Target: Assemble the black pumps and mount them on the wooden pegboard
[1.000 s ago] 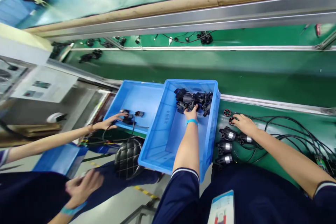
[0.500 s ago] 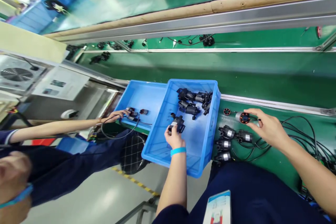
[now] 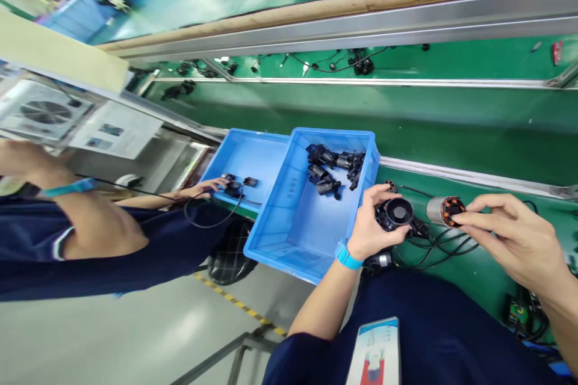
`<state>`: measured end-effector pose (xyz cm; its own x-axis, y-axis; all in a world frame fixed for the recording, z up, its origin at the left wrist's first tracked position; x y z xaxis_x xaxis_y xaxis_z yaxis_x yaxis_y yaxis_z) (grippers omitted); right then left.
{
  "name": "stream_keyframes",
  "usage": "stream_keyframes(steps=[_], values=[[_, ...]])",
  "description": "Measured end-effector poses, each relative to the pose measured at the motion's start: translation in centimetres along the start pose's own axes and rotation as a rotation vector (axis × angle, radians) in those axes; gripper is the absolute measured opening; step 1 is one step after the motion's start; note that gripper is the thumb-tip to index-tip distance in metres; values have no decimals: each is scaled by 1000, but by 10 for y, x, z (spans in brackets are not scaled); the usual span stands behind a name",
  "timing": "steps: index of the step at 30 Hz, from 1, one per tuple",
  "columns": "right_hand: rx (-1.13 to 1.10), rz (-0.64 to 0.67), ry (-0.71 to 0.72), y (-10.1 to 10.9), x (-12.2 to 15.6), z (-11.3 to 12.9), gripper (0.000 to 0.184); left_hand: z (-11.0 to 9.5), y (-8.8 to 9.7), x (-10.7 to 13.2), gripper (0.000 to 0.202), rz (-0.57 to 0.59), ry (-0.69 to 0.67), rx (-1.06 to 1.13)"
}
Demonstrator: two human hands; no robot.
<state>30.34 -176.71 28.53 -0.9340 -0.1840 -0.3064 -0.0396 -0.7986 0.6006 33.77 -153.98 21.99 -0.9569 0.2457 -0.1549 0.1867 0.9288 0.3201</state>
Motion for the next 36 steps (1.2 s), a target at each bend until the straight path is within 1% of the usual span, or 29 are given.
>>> stream_keyframes(steps=[1, 3, 6, 8, 11, 13, 15, 18, 20, 22, 24, 25, 27, 29, 31, 33, 35, 36], values=[[-17, 14, 8, 1, 1, 3, 27, -7, -11, -1, 90, 40, -27, -20], [-21, 50, 37, -1, 2, 8, 29, -19, -28, -2, 97, 98, -74, -68], [37, 111, 104, -13, 8, 12, 29, -31, -44, -2, 98, 136, -120, -161], [92, 123, 122, -22, 14, 12, 28, -38, -51, -1, 93, 126, -150, -237], [177, 66, 96, -28, 21, 10, 26, -46, -52, 1, 82, 46, -187, -341], [224, 22, 98, -27, 21, 11, 28, -43, -48, 2, 78, -13, -166, -342], [203, 31, 138, -28, 18, 13, 31, -33, -49, 3, 82, -12, -104, -230], [65, 127, 187, -34, 15, 10, 37, -18, -57, 4, 93, 58, -6, 18], [4, 157, 144, -37, 17, 4, 37, -14, -57, 5, 91, 44, 16, 39], [-5, 141, 56, -40, 20, -4, 39, -16, -50, 5, 83, -25, -6, -54], [8, 100, -4, -40, 25, -8, 47, -24, -46, 6, 78, -82, -65, -152], [28, 89, -8, -41, 26, -8, 49, -29, -46, 6, 77, -93, -102, -183], [103, 87, 29, -44, 29, -6, 45, -40, -49, 4, 76, -88, -175, -212], [215, 87, 87, -49, 29, -7, 41, -43, -56, 0, 72, -68, -211, -221], [326, 42, 131, -52, 31, -16, 39, -36, -65, -6, 64, -48, -218, -219], [417, -15, 144, -58, 35, -35, 38, -19, -79, -10, 57, -4, -237, -210], [491, -33, 124, -75, 44, -61, 37, 8, -97, -12, 53, 71, -255, -201], [521, -16, 101, -87, 50, -77, 36, 27, -108, -11, 52, 125, -239, -210]])
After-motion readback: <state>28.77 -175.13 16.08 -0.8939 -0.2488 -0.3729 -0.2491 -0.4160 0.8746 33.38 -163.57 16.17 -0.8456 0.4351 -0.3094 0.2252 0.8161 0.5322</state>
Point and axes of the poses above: each hand's wrist, its own x-axis away from the middle knuckle, its own y-axis out of the back of the hand, z = x × y, the point moved 10 cm from there along -x, towards the middle knuckle, and after that the axes turned 4 degrees about -y, right-handed, at the moved point
